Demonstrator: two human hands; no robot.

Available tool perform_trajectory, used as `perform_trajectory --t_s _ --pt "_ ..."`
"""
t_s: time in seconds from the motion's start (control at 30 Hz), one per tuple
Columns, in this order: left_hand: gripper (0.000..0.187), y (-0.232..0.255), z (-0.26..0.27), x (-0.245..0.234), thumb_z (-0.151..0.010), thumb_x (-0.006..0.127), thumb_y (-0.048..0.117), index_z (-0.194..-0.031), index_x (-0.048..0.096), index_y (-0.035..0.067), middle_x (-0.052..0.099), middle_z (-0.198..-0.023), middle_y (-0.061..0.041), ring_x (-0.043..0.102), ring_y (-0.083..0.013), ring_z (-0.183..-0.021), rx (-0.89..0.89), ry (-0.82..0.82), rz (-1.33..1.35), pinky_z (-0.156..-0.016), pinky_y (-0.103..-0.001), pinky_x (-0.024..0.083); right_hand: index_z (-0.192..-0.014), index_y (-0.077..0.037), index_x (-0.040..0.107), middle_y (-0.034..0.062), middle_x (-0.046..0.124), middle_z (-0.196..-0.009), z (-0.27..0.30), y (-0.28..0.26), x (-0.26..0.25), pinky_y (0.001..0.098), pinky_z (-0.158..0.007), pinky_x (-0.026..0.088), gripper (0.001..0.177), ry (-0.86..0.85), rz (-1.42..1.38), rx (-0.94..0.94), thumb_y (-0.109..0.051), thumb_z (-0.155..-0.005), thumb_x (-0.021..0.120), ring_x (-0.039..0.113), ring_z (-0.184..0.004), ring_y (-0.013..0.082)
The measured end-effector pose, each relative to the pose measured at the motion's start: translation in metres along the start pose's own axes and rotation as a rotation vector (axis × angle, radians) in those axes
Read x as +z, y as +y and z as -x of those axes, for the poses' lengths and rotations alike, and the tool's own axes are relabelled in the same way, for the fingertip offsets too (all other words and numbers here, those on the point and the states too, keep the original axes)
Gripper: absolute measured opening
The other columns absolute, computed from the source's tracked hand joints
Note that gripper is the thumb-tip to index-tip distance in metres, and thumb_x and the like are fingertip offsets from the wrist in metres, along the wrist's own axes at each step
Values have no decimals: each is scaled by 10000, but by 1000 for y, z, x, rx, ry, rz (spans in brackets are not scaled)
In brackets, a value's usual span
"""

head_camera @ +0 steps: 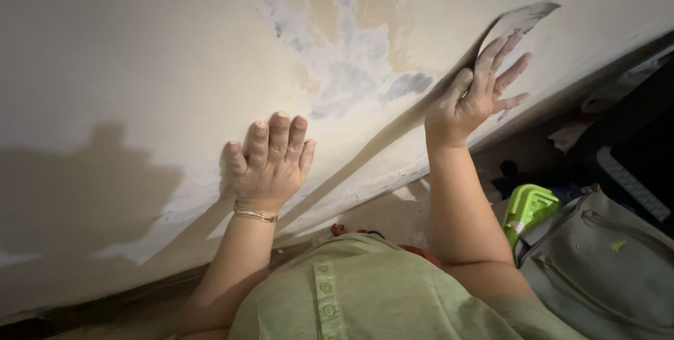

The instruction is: The person sands a section of a wall by hand using a piece of sandpaper, repeatedly rubbing the surface to smooth out repaired patches.

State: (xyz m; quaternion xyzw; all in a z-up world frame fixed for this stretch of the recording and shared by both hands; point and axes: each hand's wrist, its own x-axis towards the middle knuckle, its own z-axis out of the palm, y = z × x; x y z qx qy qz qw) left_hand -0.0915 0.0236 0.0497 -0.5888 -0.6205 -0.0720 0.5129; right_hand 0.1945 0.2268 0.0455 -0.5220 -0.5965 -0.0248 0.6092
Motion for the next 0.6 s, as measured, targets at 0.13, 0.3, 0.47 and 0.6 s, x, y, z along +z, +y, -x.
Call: perform_trajectory --t_s 0.13,0.3,0.47,0.6 --pt "727 -1 1 -5 -1302 280 535 -1870 16 165 -44 -1956 -98 -59 -329 -1814 -6 -3 -4 -1450 -610 -97 -1705 -48 541 108 468 -1802 39 7 -13 641 -1289 -248 536 -138 155 -3 -76 -1170 522 168 -1749 381" --pt "700 -1 -2 -5 -1317 260 522 -1862 4 165 -55 -1957 -93 -59 -307 -1818 -8 24 7 -1451 -597 -113 -1727 -38 499 102 382 -1861 44 1 -4 689 -1325 -220 561 -102 66 -16 -51 -1167 483 156 -1789 390" --pt "696 -4 -4 -5 -1315 272 528 -1867 25 183 -47 -1969 -83 -46 -288 -1815 -22 43 11 -1463 -571 -94 -1745 -31 507 123 394 -1859 6 1 -3 717 -1349 -191 570 -30 -34 43 -46 -1176 476 163 -1789 405" --pt "697 -6 -2 -10 -1316 284 525 -1866 27 184 -51 -1935 -82 -65 -281 -1813 -12 4 27 -1456 -580 -108 -1687 -37 555 130 407 -1828 48 19 -10 724 -1291 -203 526 -176 100 3 -92 -1171 470 173 -1759 407"
